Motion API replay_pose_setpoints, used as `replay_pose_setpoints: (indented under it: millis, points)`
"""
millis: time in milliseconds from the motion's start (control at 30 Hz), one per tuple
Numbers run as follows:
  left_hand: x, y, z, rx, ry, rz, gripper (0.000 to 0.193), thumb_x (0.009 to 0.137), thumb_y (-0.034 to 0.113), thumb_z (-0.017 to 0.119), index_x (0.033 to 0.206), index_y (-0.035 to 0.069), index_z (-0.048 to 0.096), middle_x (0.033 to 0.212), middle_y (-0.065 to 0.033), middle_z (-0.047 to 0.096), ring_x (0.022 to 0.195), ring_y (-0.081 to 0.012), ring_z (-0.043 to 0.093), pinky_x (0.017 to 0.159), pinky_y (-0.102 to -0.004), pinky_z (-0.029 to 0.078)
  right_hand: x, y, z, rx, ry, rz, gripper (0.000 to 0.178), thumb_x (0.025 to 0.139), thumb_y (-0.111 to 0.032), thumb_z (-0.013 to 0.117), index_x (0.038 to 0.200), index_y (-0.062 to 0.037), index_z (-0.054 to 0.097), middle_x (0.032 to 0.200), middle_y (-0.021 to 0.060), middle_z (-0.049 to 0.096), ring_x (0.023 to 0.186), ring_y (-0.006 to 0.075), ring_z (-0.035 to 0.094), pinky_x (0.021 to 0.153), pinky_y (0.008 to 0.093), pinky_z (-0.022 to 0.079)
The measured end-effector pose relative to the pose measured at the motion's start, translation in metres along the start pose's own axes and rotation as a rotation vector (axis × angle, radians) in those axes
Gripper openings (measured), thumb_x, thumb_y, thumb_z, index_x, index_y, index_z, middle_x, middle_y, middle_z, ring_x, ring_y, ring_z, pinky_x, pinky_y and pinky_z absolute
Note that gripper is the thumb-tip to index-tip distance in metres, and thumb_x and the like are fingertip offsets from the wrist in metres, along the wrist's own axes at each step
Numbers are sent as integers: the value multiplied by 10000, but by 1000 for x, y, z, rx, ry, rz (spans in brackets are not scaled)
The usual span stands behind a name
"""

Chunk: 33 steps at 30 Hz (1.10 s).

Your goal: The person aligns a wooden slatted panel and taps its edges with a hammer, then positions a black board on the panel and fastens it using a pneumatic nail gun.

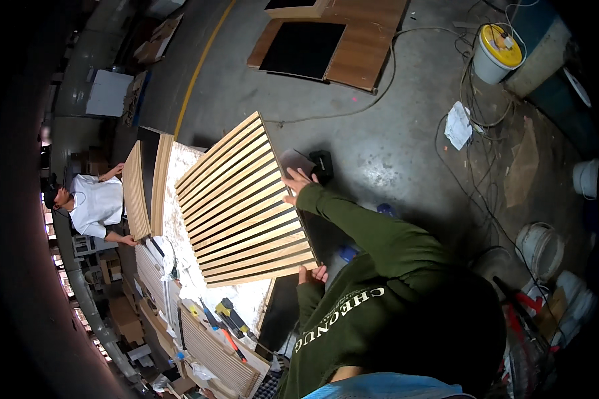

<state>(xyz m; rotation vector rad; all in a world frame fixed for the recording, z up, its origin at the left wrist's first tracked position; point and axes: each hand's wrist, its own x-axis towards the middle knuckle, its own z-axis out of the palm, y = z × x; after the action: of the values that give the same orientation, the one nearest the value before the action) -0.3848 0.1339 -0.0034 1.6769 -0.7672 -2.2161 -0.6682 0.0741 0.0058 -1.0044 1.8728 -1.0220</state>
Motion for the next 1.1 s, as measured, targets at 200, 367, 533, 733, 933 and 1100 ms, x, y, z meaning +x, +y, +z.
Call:
replay_pose_setpoints:
  millis: [200, 367, 533, 733, 933, 1100]
  points:
    - [16, 33, -35, -200, 266, 125, 415, 772, 539, 535, 936, 158, 555, 806, 38, 583, 717, -132, 540, 589, -272, 369, -75, -6, 27, -173, -28, -83, 880, 695, -450, 631, 1368, -108, 179, 1448, 104, 16, 1327, 326, -15, 1024, 552, 31]
    - [25, 32, -49, -156, 71, 203, 453, 810, 450, 550, 1132, 136, 493, 1032, 1, 580, 886, -156, 547, 670, -290, 397, -79, -3, 35, -359, -94, -117, 1003, 695, -493, 615, 1377, -45, 32, 1449, 105, -35, 1323, 342, -55, 1011, 576, 31]
    - [30, 25, 0, -131, -20, 189, 528, 798, 446, 574, 1195, 126, 437, 1162, -24, 517, 1030, -187, 504, 786, -311, 384, -52, 6, 2, -303, -59, -17, 998, 652, -381, 706, 1393, -187, 66, 1444, 125, -60, 1314, 375, -59, 1011, 572, 45]
    - [52, 27, 42, -24, 80, 181, 615, 826, 530, 459, 1230, 72, 379, 1083, -129, 532, 965, -237, 529, 757, -332, 424, -7, 18, -35, -240, -216, 12, 984, 647, -347, 725, 1387, -291, 78, 1448, 125, 0, 1323, 355, -5, 1020, 555, 81]
    - [54, 28, 35, -10, 92, 96, 640, 789, 542, 510, 1207, 69, 401, 1118, -122, 497, 992, -245, 488, 780, -348, 412, -13, 20, -34, -35, -241, 19, 929, 687, -280, 698, 1391, -230, 93, 1436, 145, 86, 1316, 321, 119, 1034, 497, 154]
    - [49, 31, 43, 29, 66, 99, 717, 730, 584, 563, 1204, 73, 393, 1201, -135, 423, 1043, -266, 441, 771, -358, 408, -10, 56, 14, 290, 32, -171, 810, 714, -170, 661, 1367, -97, 186, 1384, 172, 230, 1268, 296, 255, 1033, 322, 230]
